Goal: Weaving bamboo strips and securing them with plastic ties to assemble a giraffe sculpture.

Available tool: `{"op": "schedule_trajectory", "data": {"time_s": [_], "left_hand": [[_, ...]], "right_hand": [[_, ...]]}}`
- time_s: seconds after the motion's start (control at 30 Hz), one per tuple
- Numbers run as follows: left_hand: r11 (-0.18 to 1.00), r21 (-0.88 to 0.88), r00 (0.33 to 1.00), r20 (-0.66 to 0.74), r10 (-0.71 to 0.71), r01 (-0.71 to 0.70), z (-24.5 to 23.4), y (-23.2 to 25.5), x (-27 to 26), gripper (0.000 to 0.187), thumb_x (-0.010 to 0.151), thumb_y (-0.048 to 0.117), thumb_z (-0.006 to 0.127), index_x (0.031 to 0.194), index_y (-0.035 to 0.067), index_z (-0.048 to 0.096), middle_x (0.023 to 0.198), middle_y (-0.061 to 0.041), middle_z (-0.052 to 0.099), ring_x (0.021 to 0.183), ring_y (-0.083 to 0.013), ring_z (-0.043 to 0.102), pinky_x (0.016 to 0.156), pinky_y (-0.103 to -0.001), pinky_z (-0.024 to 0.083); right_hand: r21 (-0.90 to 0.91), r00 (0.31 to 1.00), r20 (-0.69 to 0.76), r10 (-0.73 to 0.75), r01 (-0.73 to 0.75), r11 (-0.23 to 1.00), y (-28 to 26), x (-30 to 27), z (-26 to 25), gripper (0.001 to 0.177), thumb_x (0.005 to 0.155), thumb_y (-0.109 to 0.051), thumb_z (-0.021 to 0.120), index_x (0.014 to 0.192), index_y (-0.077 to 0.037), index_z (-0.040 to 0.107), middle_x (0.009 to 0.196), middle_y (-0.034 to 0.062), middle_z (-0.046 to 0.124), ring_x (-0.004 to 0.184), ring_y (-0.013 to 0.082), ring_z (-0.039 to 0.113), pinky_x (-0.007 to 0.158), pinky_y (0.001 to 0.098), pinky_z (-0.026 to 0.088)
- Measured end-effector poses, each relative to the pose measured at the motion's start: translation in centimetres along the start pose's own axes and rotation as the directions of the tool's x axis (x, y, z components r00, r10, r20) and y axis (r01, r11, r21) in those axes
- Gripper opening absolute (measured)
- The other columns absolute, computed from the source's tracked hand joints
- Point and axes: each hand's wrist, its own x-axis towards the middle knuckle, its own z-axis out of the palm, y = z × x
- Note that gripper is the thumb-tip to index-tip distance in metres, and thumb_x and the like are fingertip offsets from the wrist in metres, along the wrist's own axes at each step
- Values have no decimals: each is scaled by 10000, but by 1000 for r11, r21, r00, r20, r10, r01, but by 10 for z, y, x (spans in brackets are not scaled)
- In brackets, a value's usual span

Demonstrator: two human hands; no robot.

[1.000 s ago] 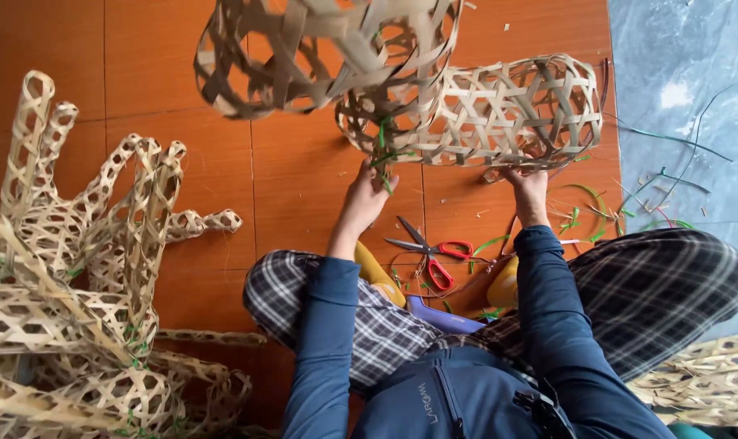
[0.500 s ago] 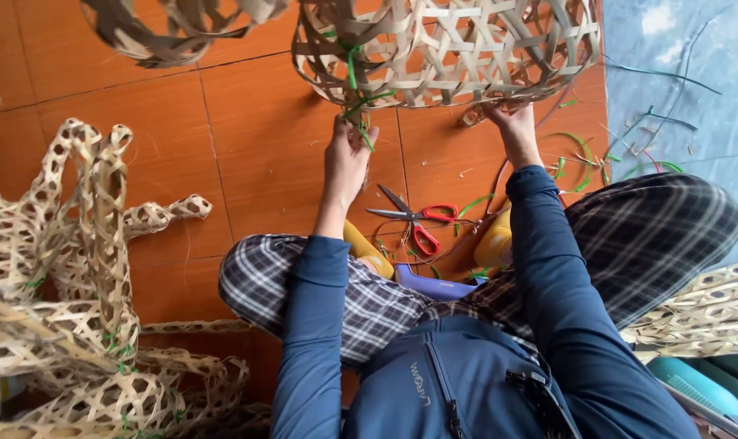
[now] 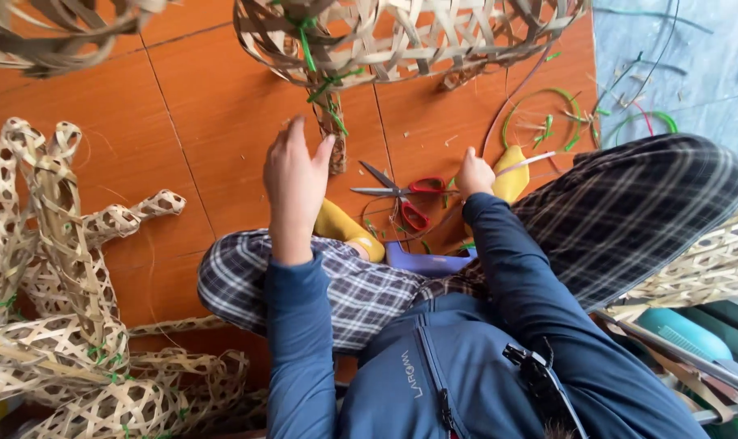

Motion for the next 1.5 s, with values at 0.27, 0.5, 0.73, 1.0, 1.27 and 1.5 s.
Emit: {"op": "schedule_trajectory", "data": {"time_s": [0.27,0.5,0.73,1.0,1.27,1.5], "left_hand": [[961,273,999,42,31,-41,13,-30,-17,422,1034,523,680,1131,116,735,885,-201,773,880,-445,803,735,-573,638],[922,286,964,136,229,-260,49,-14,-10,381,974,464,740,1073,97,728,917,-211,792,902,-424,818,752,-548,646],[912,150,890,324,320,-382,105,-8,5,326,1061,358,665,1264,111,729,1142,-192,788,1145,-452,769,996,-615,586],[913,39,861,351,368,-406,37,7,-12,225,1059,173,676,1211,28,758,1025,-220,793,1066,-452,786,908,-549,637],[840,272,877,254,407,-469,51,-22,-11,286,1017,328,743,1181,109,661,983,-168,716,955,-419,773,801,-512,640],[823,215,826,358,435,-526,47,9,-25,410,1020,243,716,1360,24,647,1107,-219,726,972,-431,704,855,-533,557]], "right_hand": [[-414,990,-56,-132,98,905,18,6,26,275,953,-218,592,1003,-199,862,872,89,846,893,300,848,709,505,674],[-436,974,-81,-214,158,886,-12,6,-15,422,883,-519,753,1085,-164,859,1155,79,757,1195,276,752,992,476,640],[565,959,3,-285,233,792,-152,-71,-123,376,876,-73,649,1241,-32,729,694,211,754,505,272,715,477,367,592],[780,777,-304,-551,535,324,-206,-169,-224,184,944,69,719,1115,17,760,693,187,769,506,157,633,498,259,507],[469,750,-574,-329,630,619,-91,-215,-318,193,1084,82,710,1154,-80,788,853,113,774,673,207,700,681,279,542],[668,690,-708,148,587,458,43,-262,-360,299,1219,213,572,1396,-27,593,1258,130,754,891,162,646,840,257,554]]}}
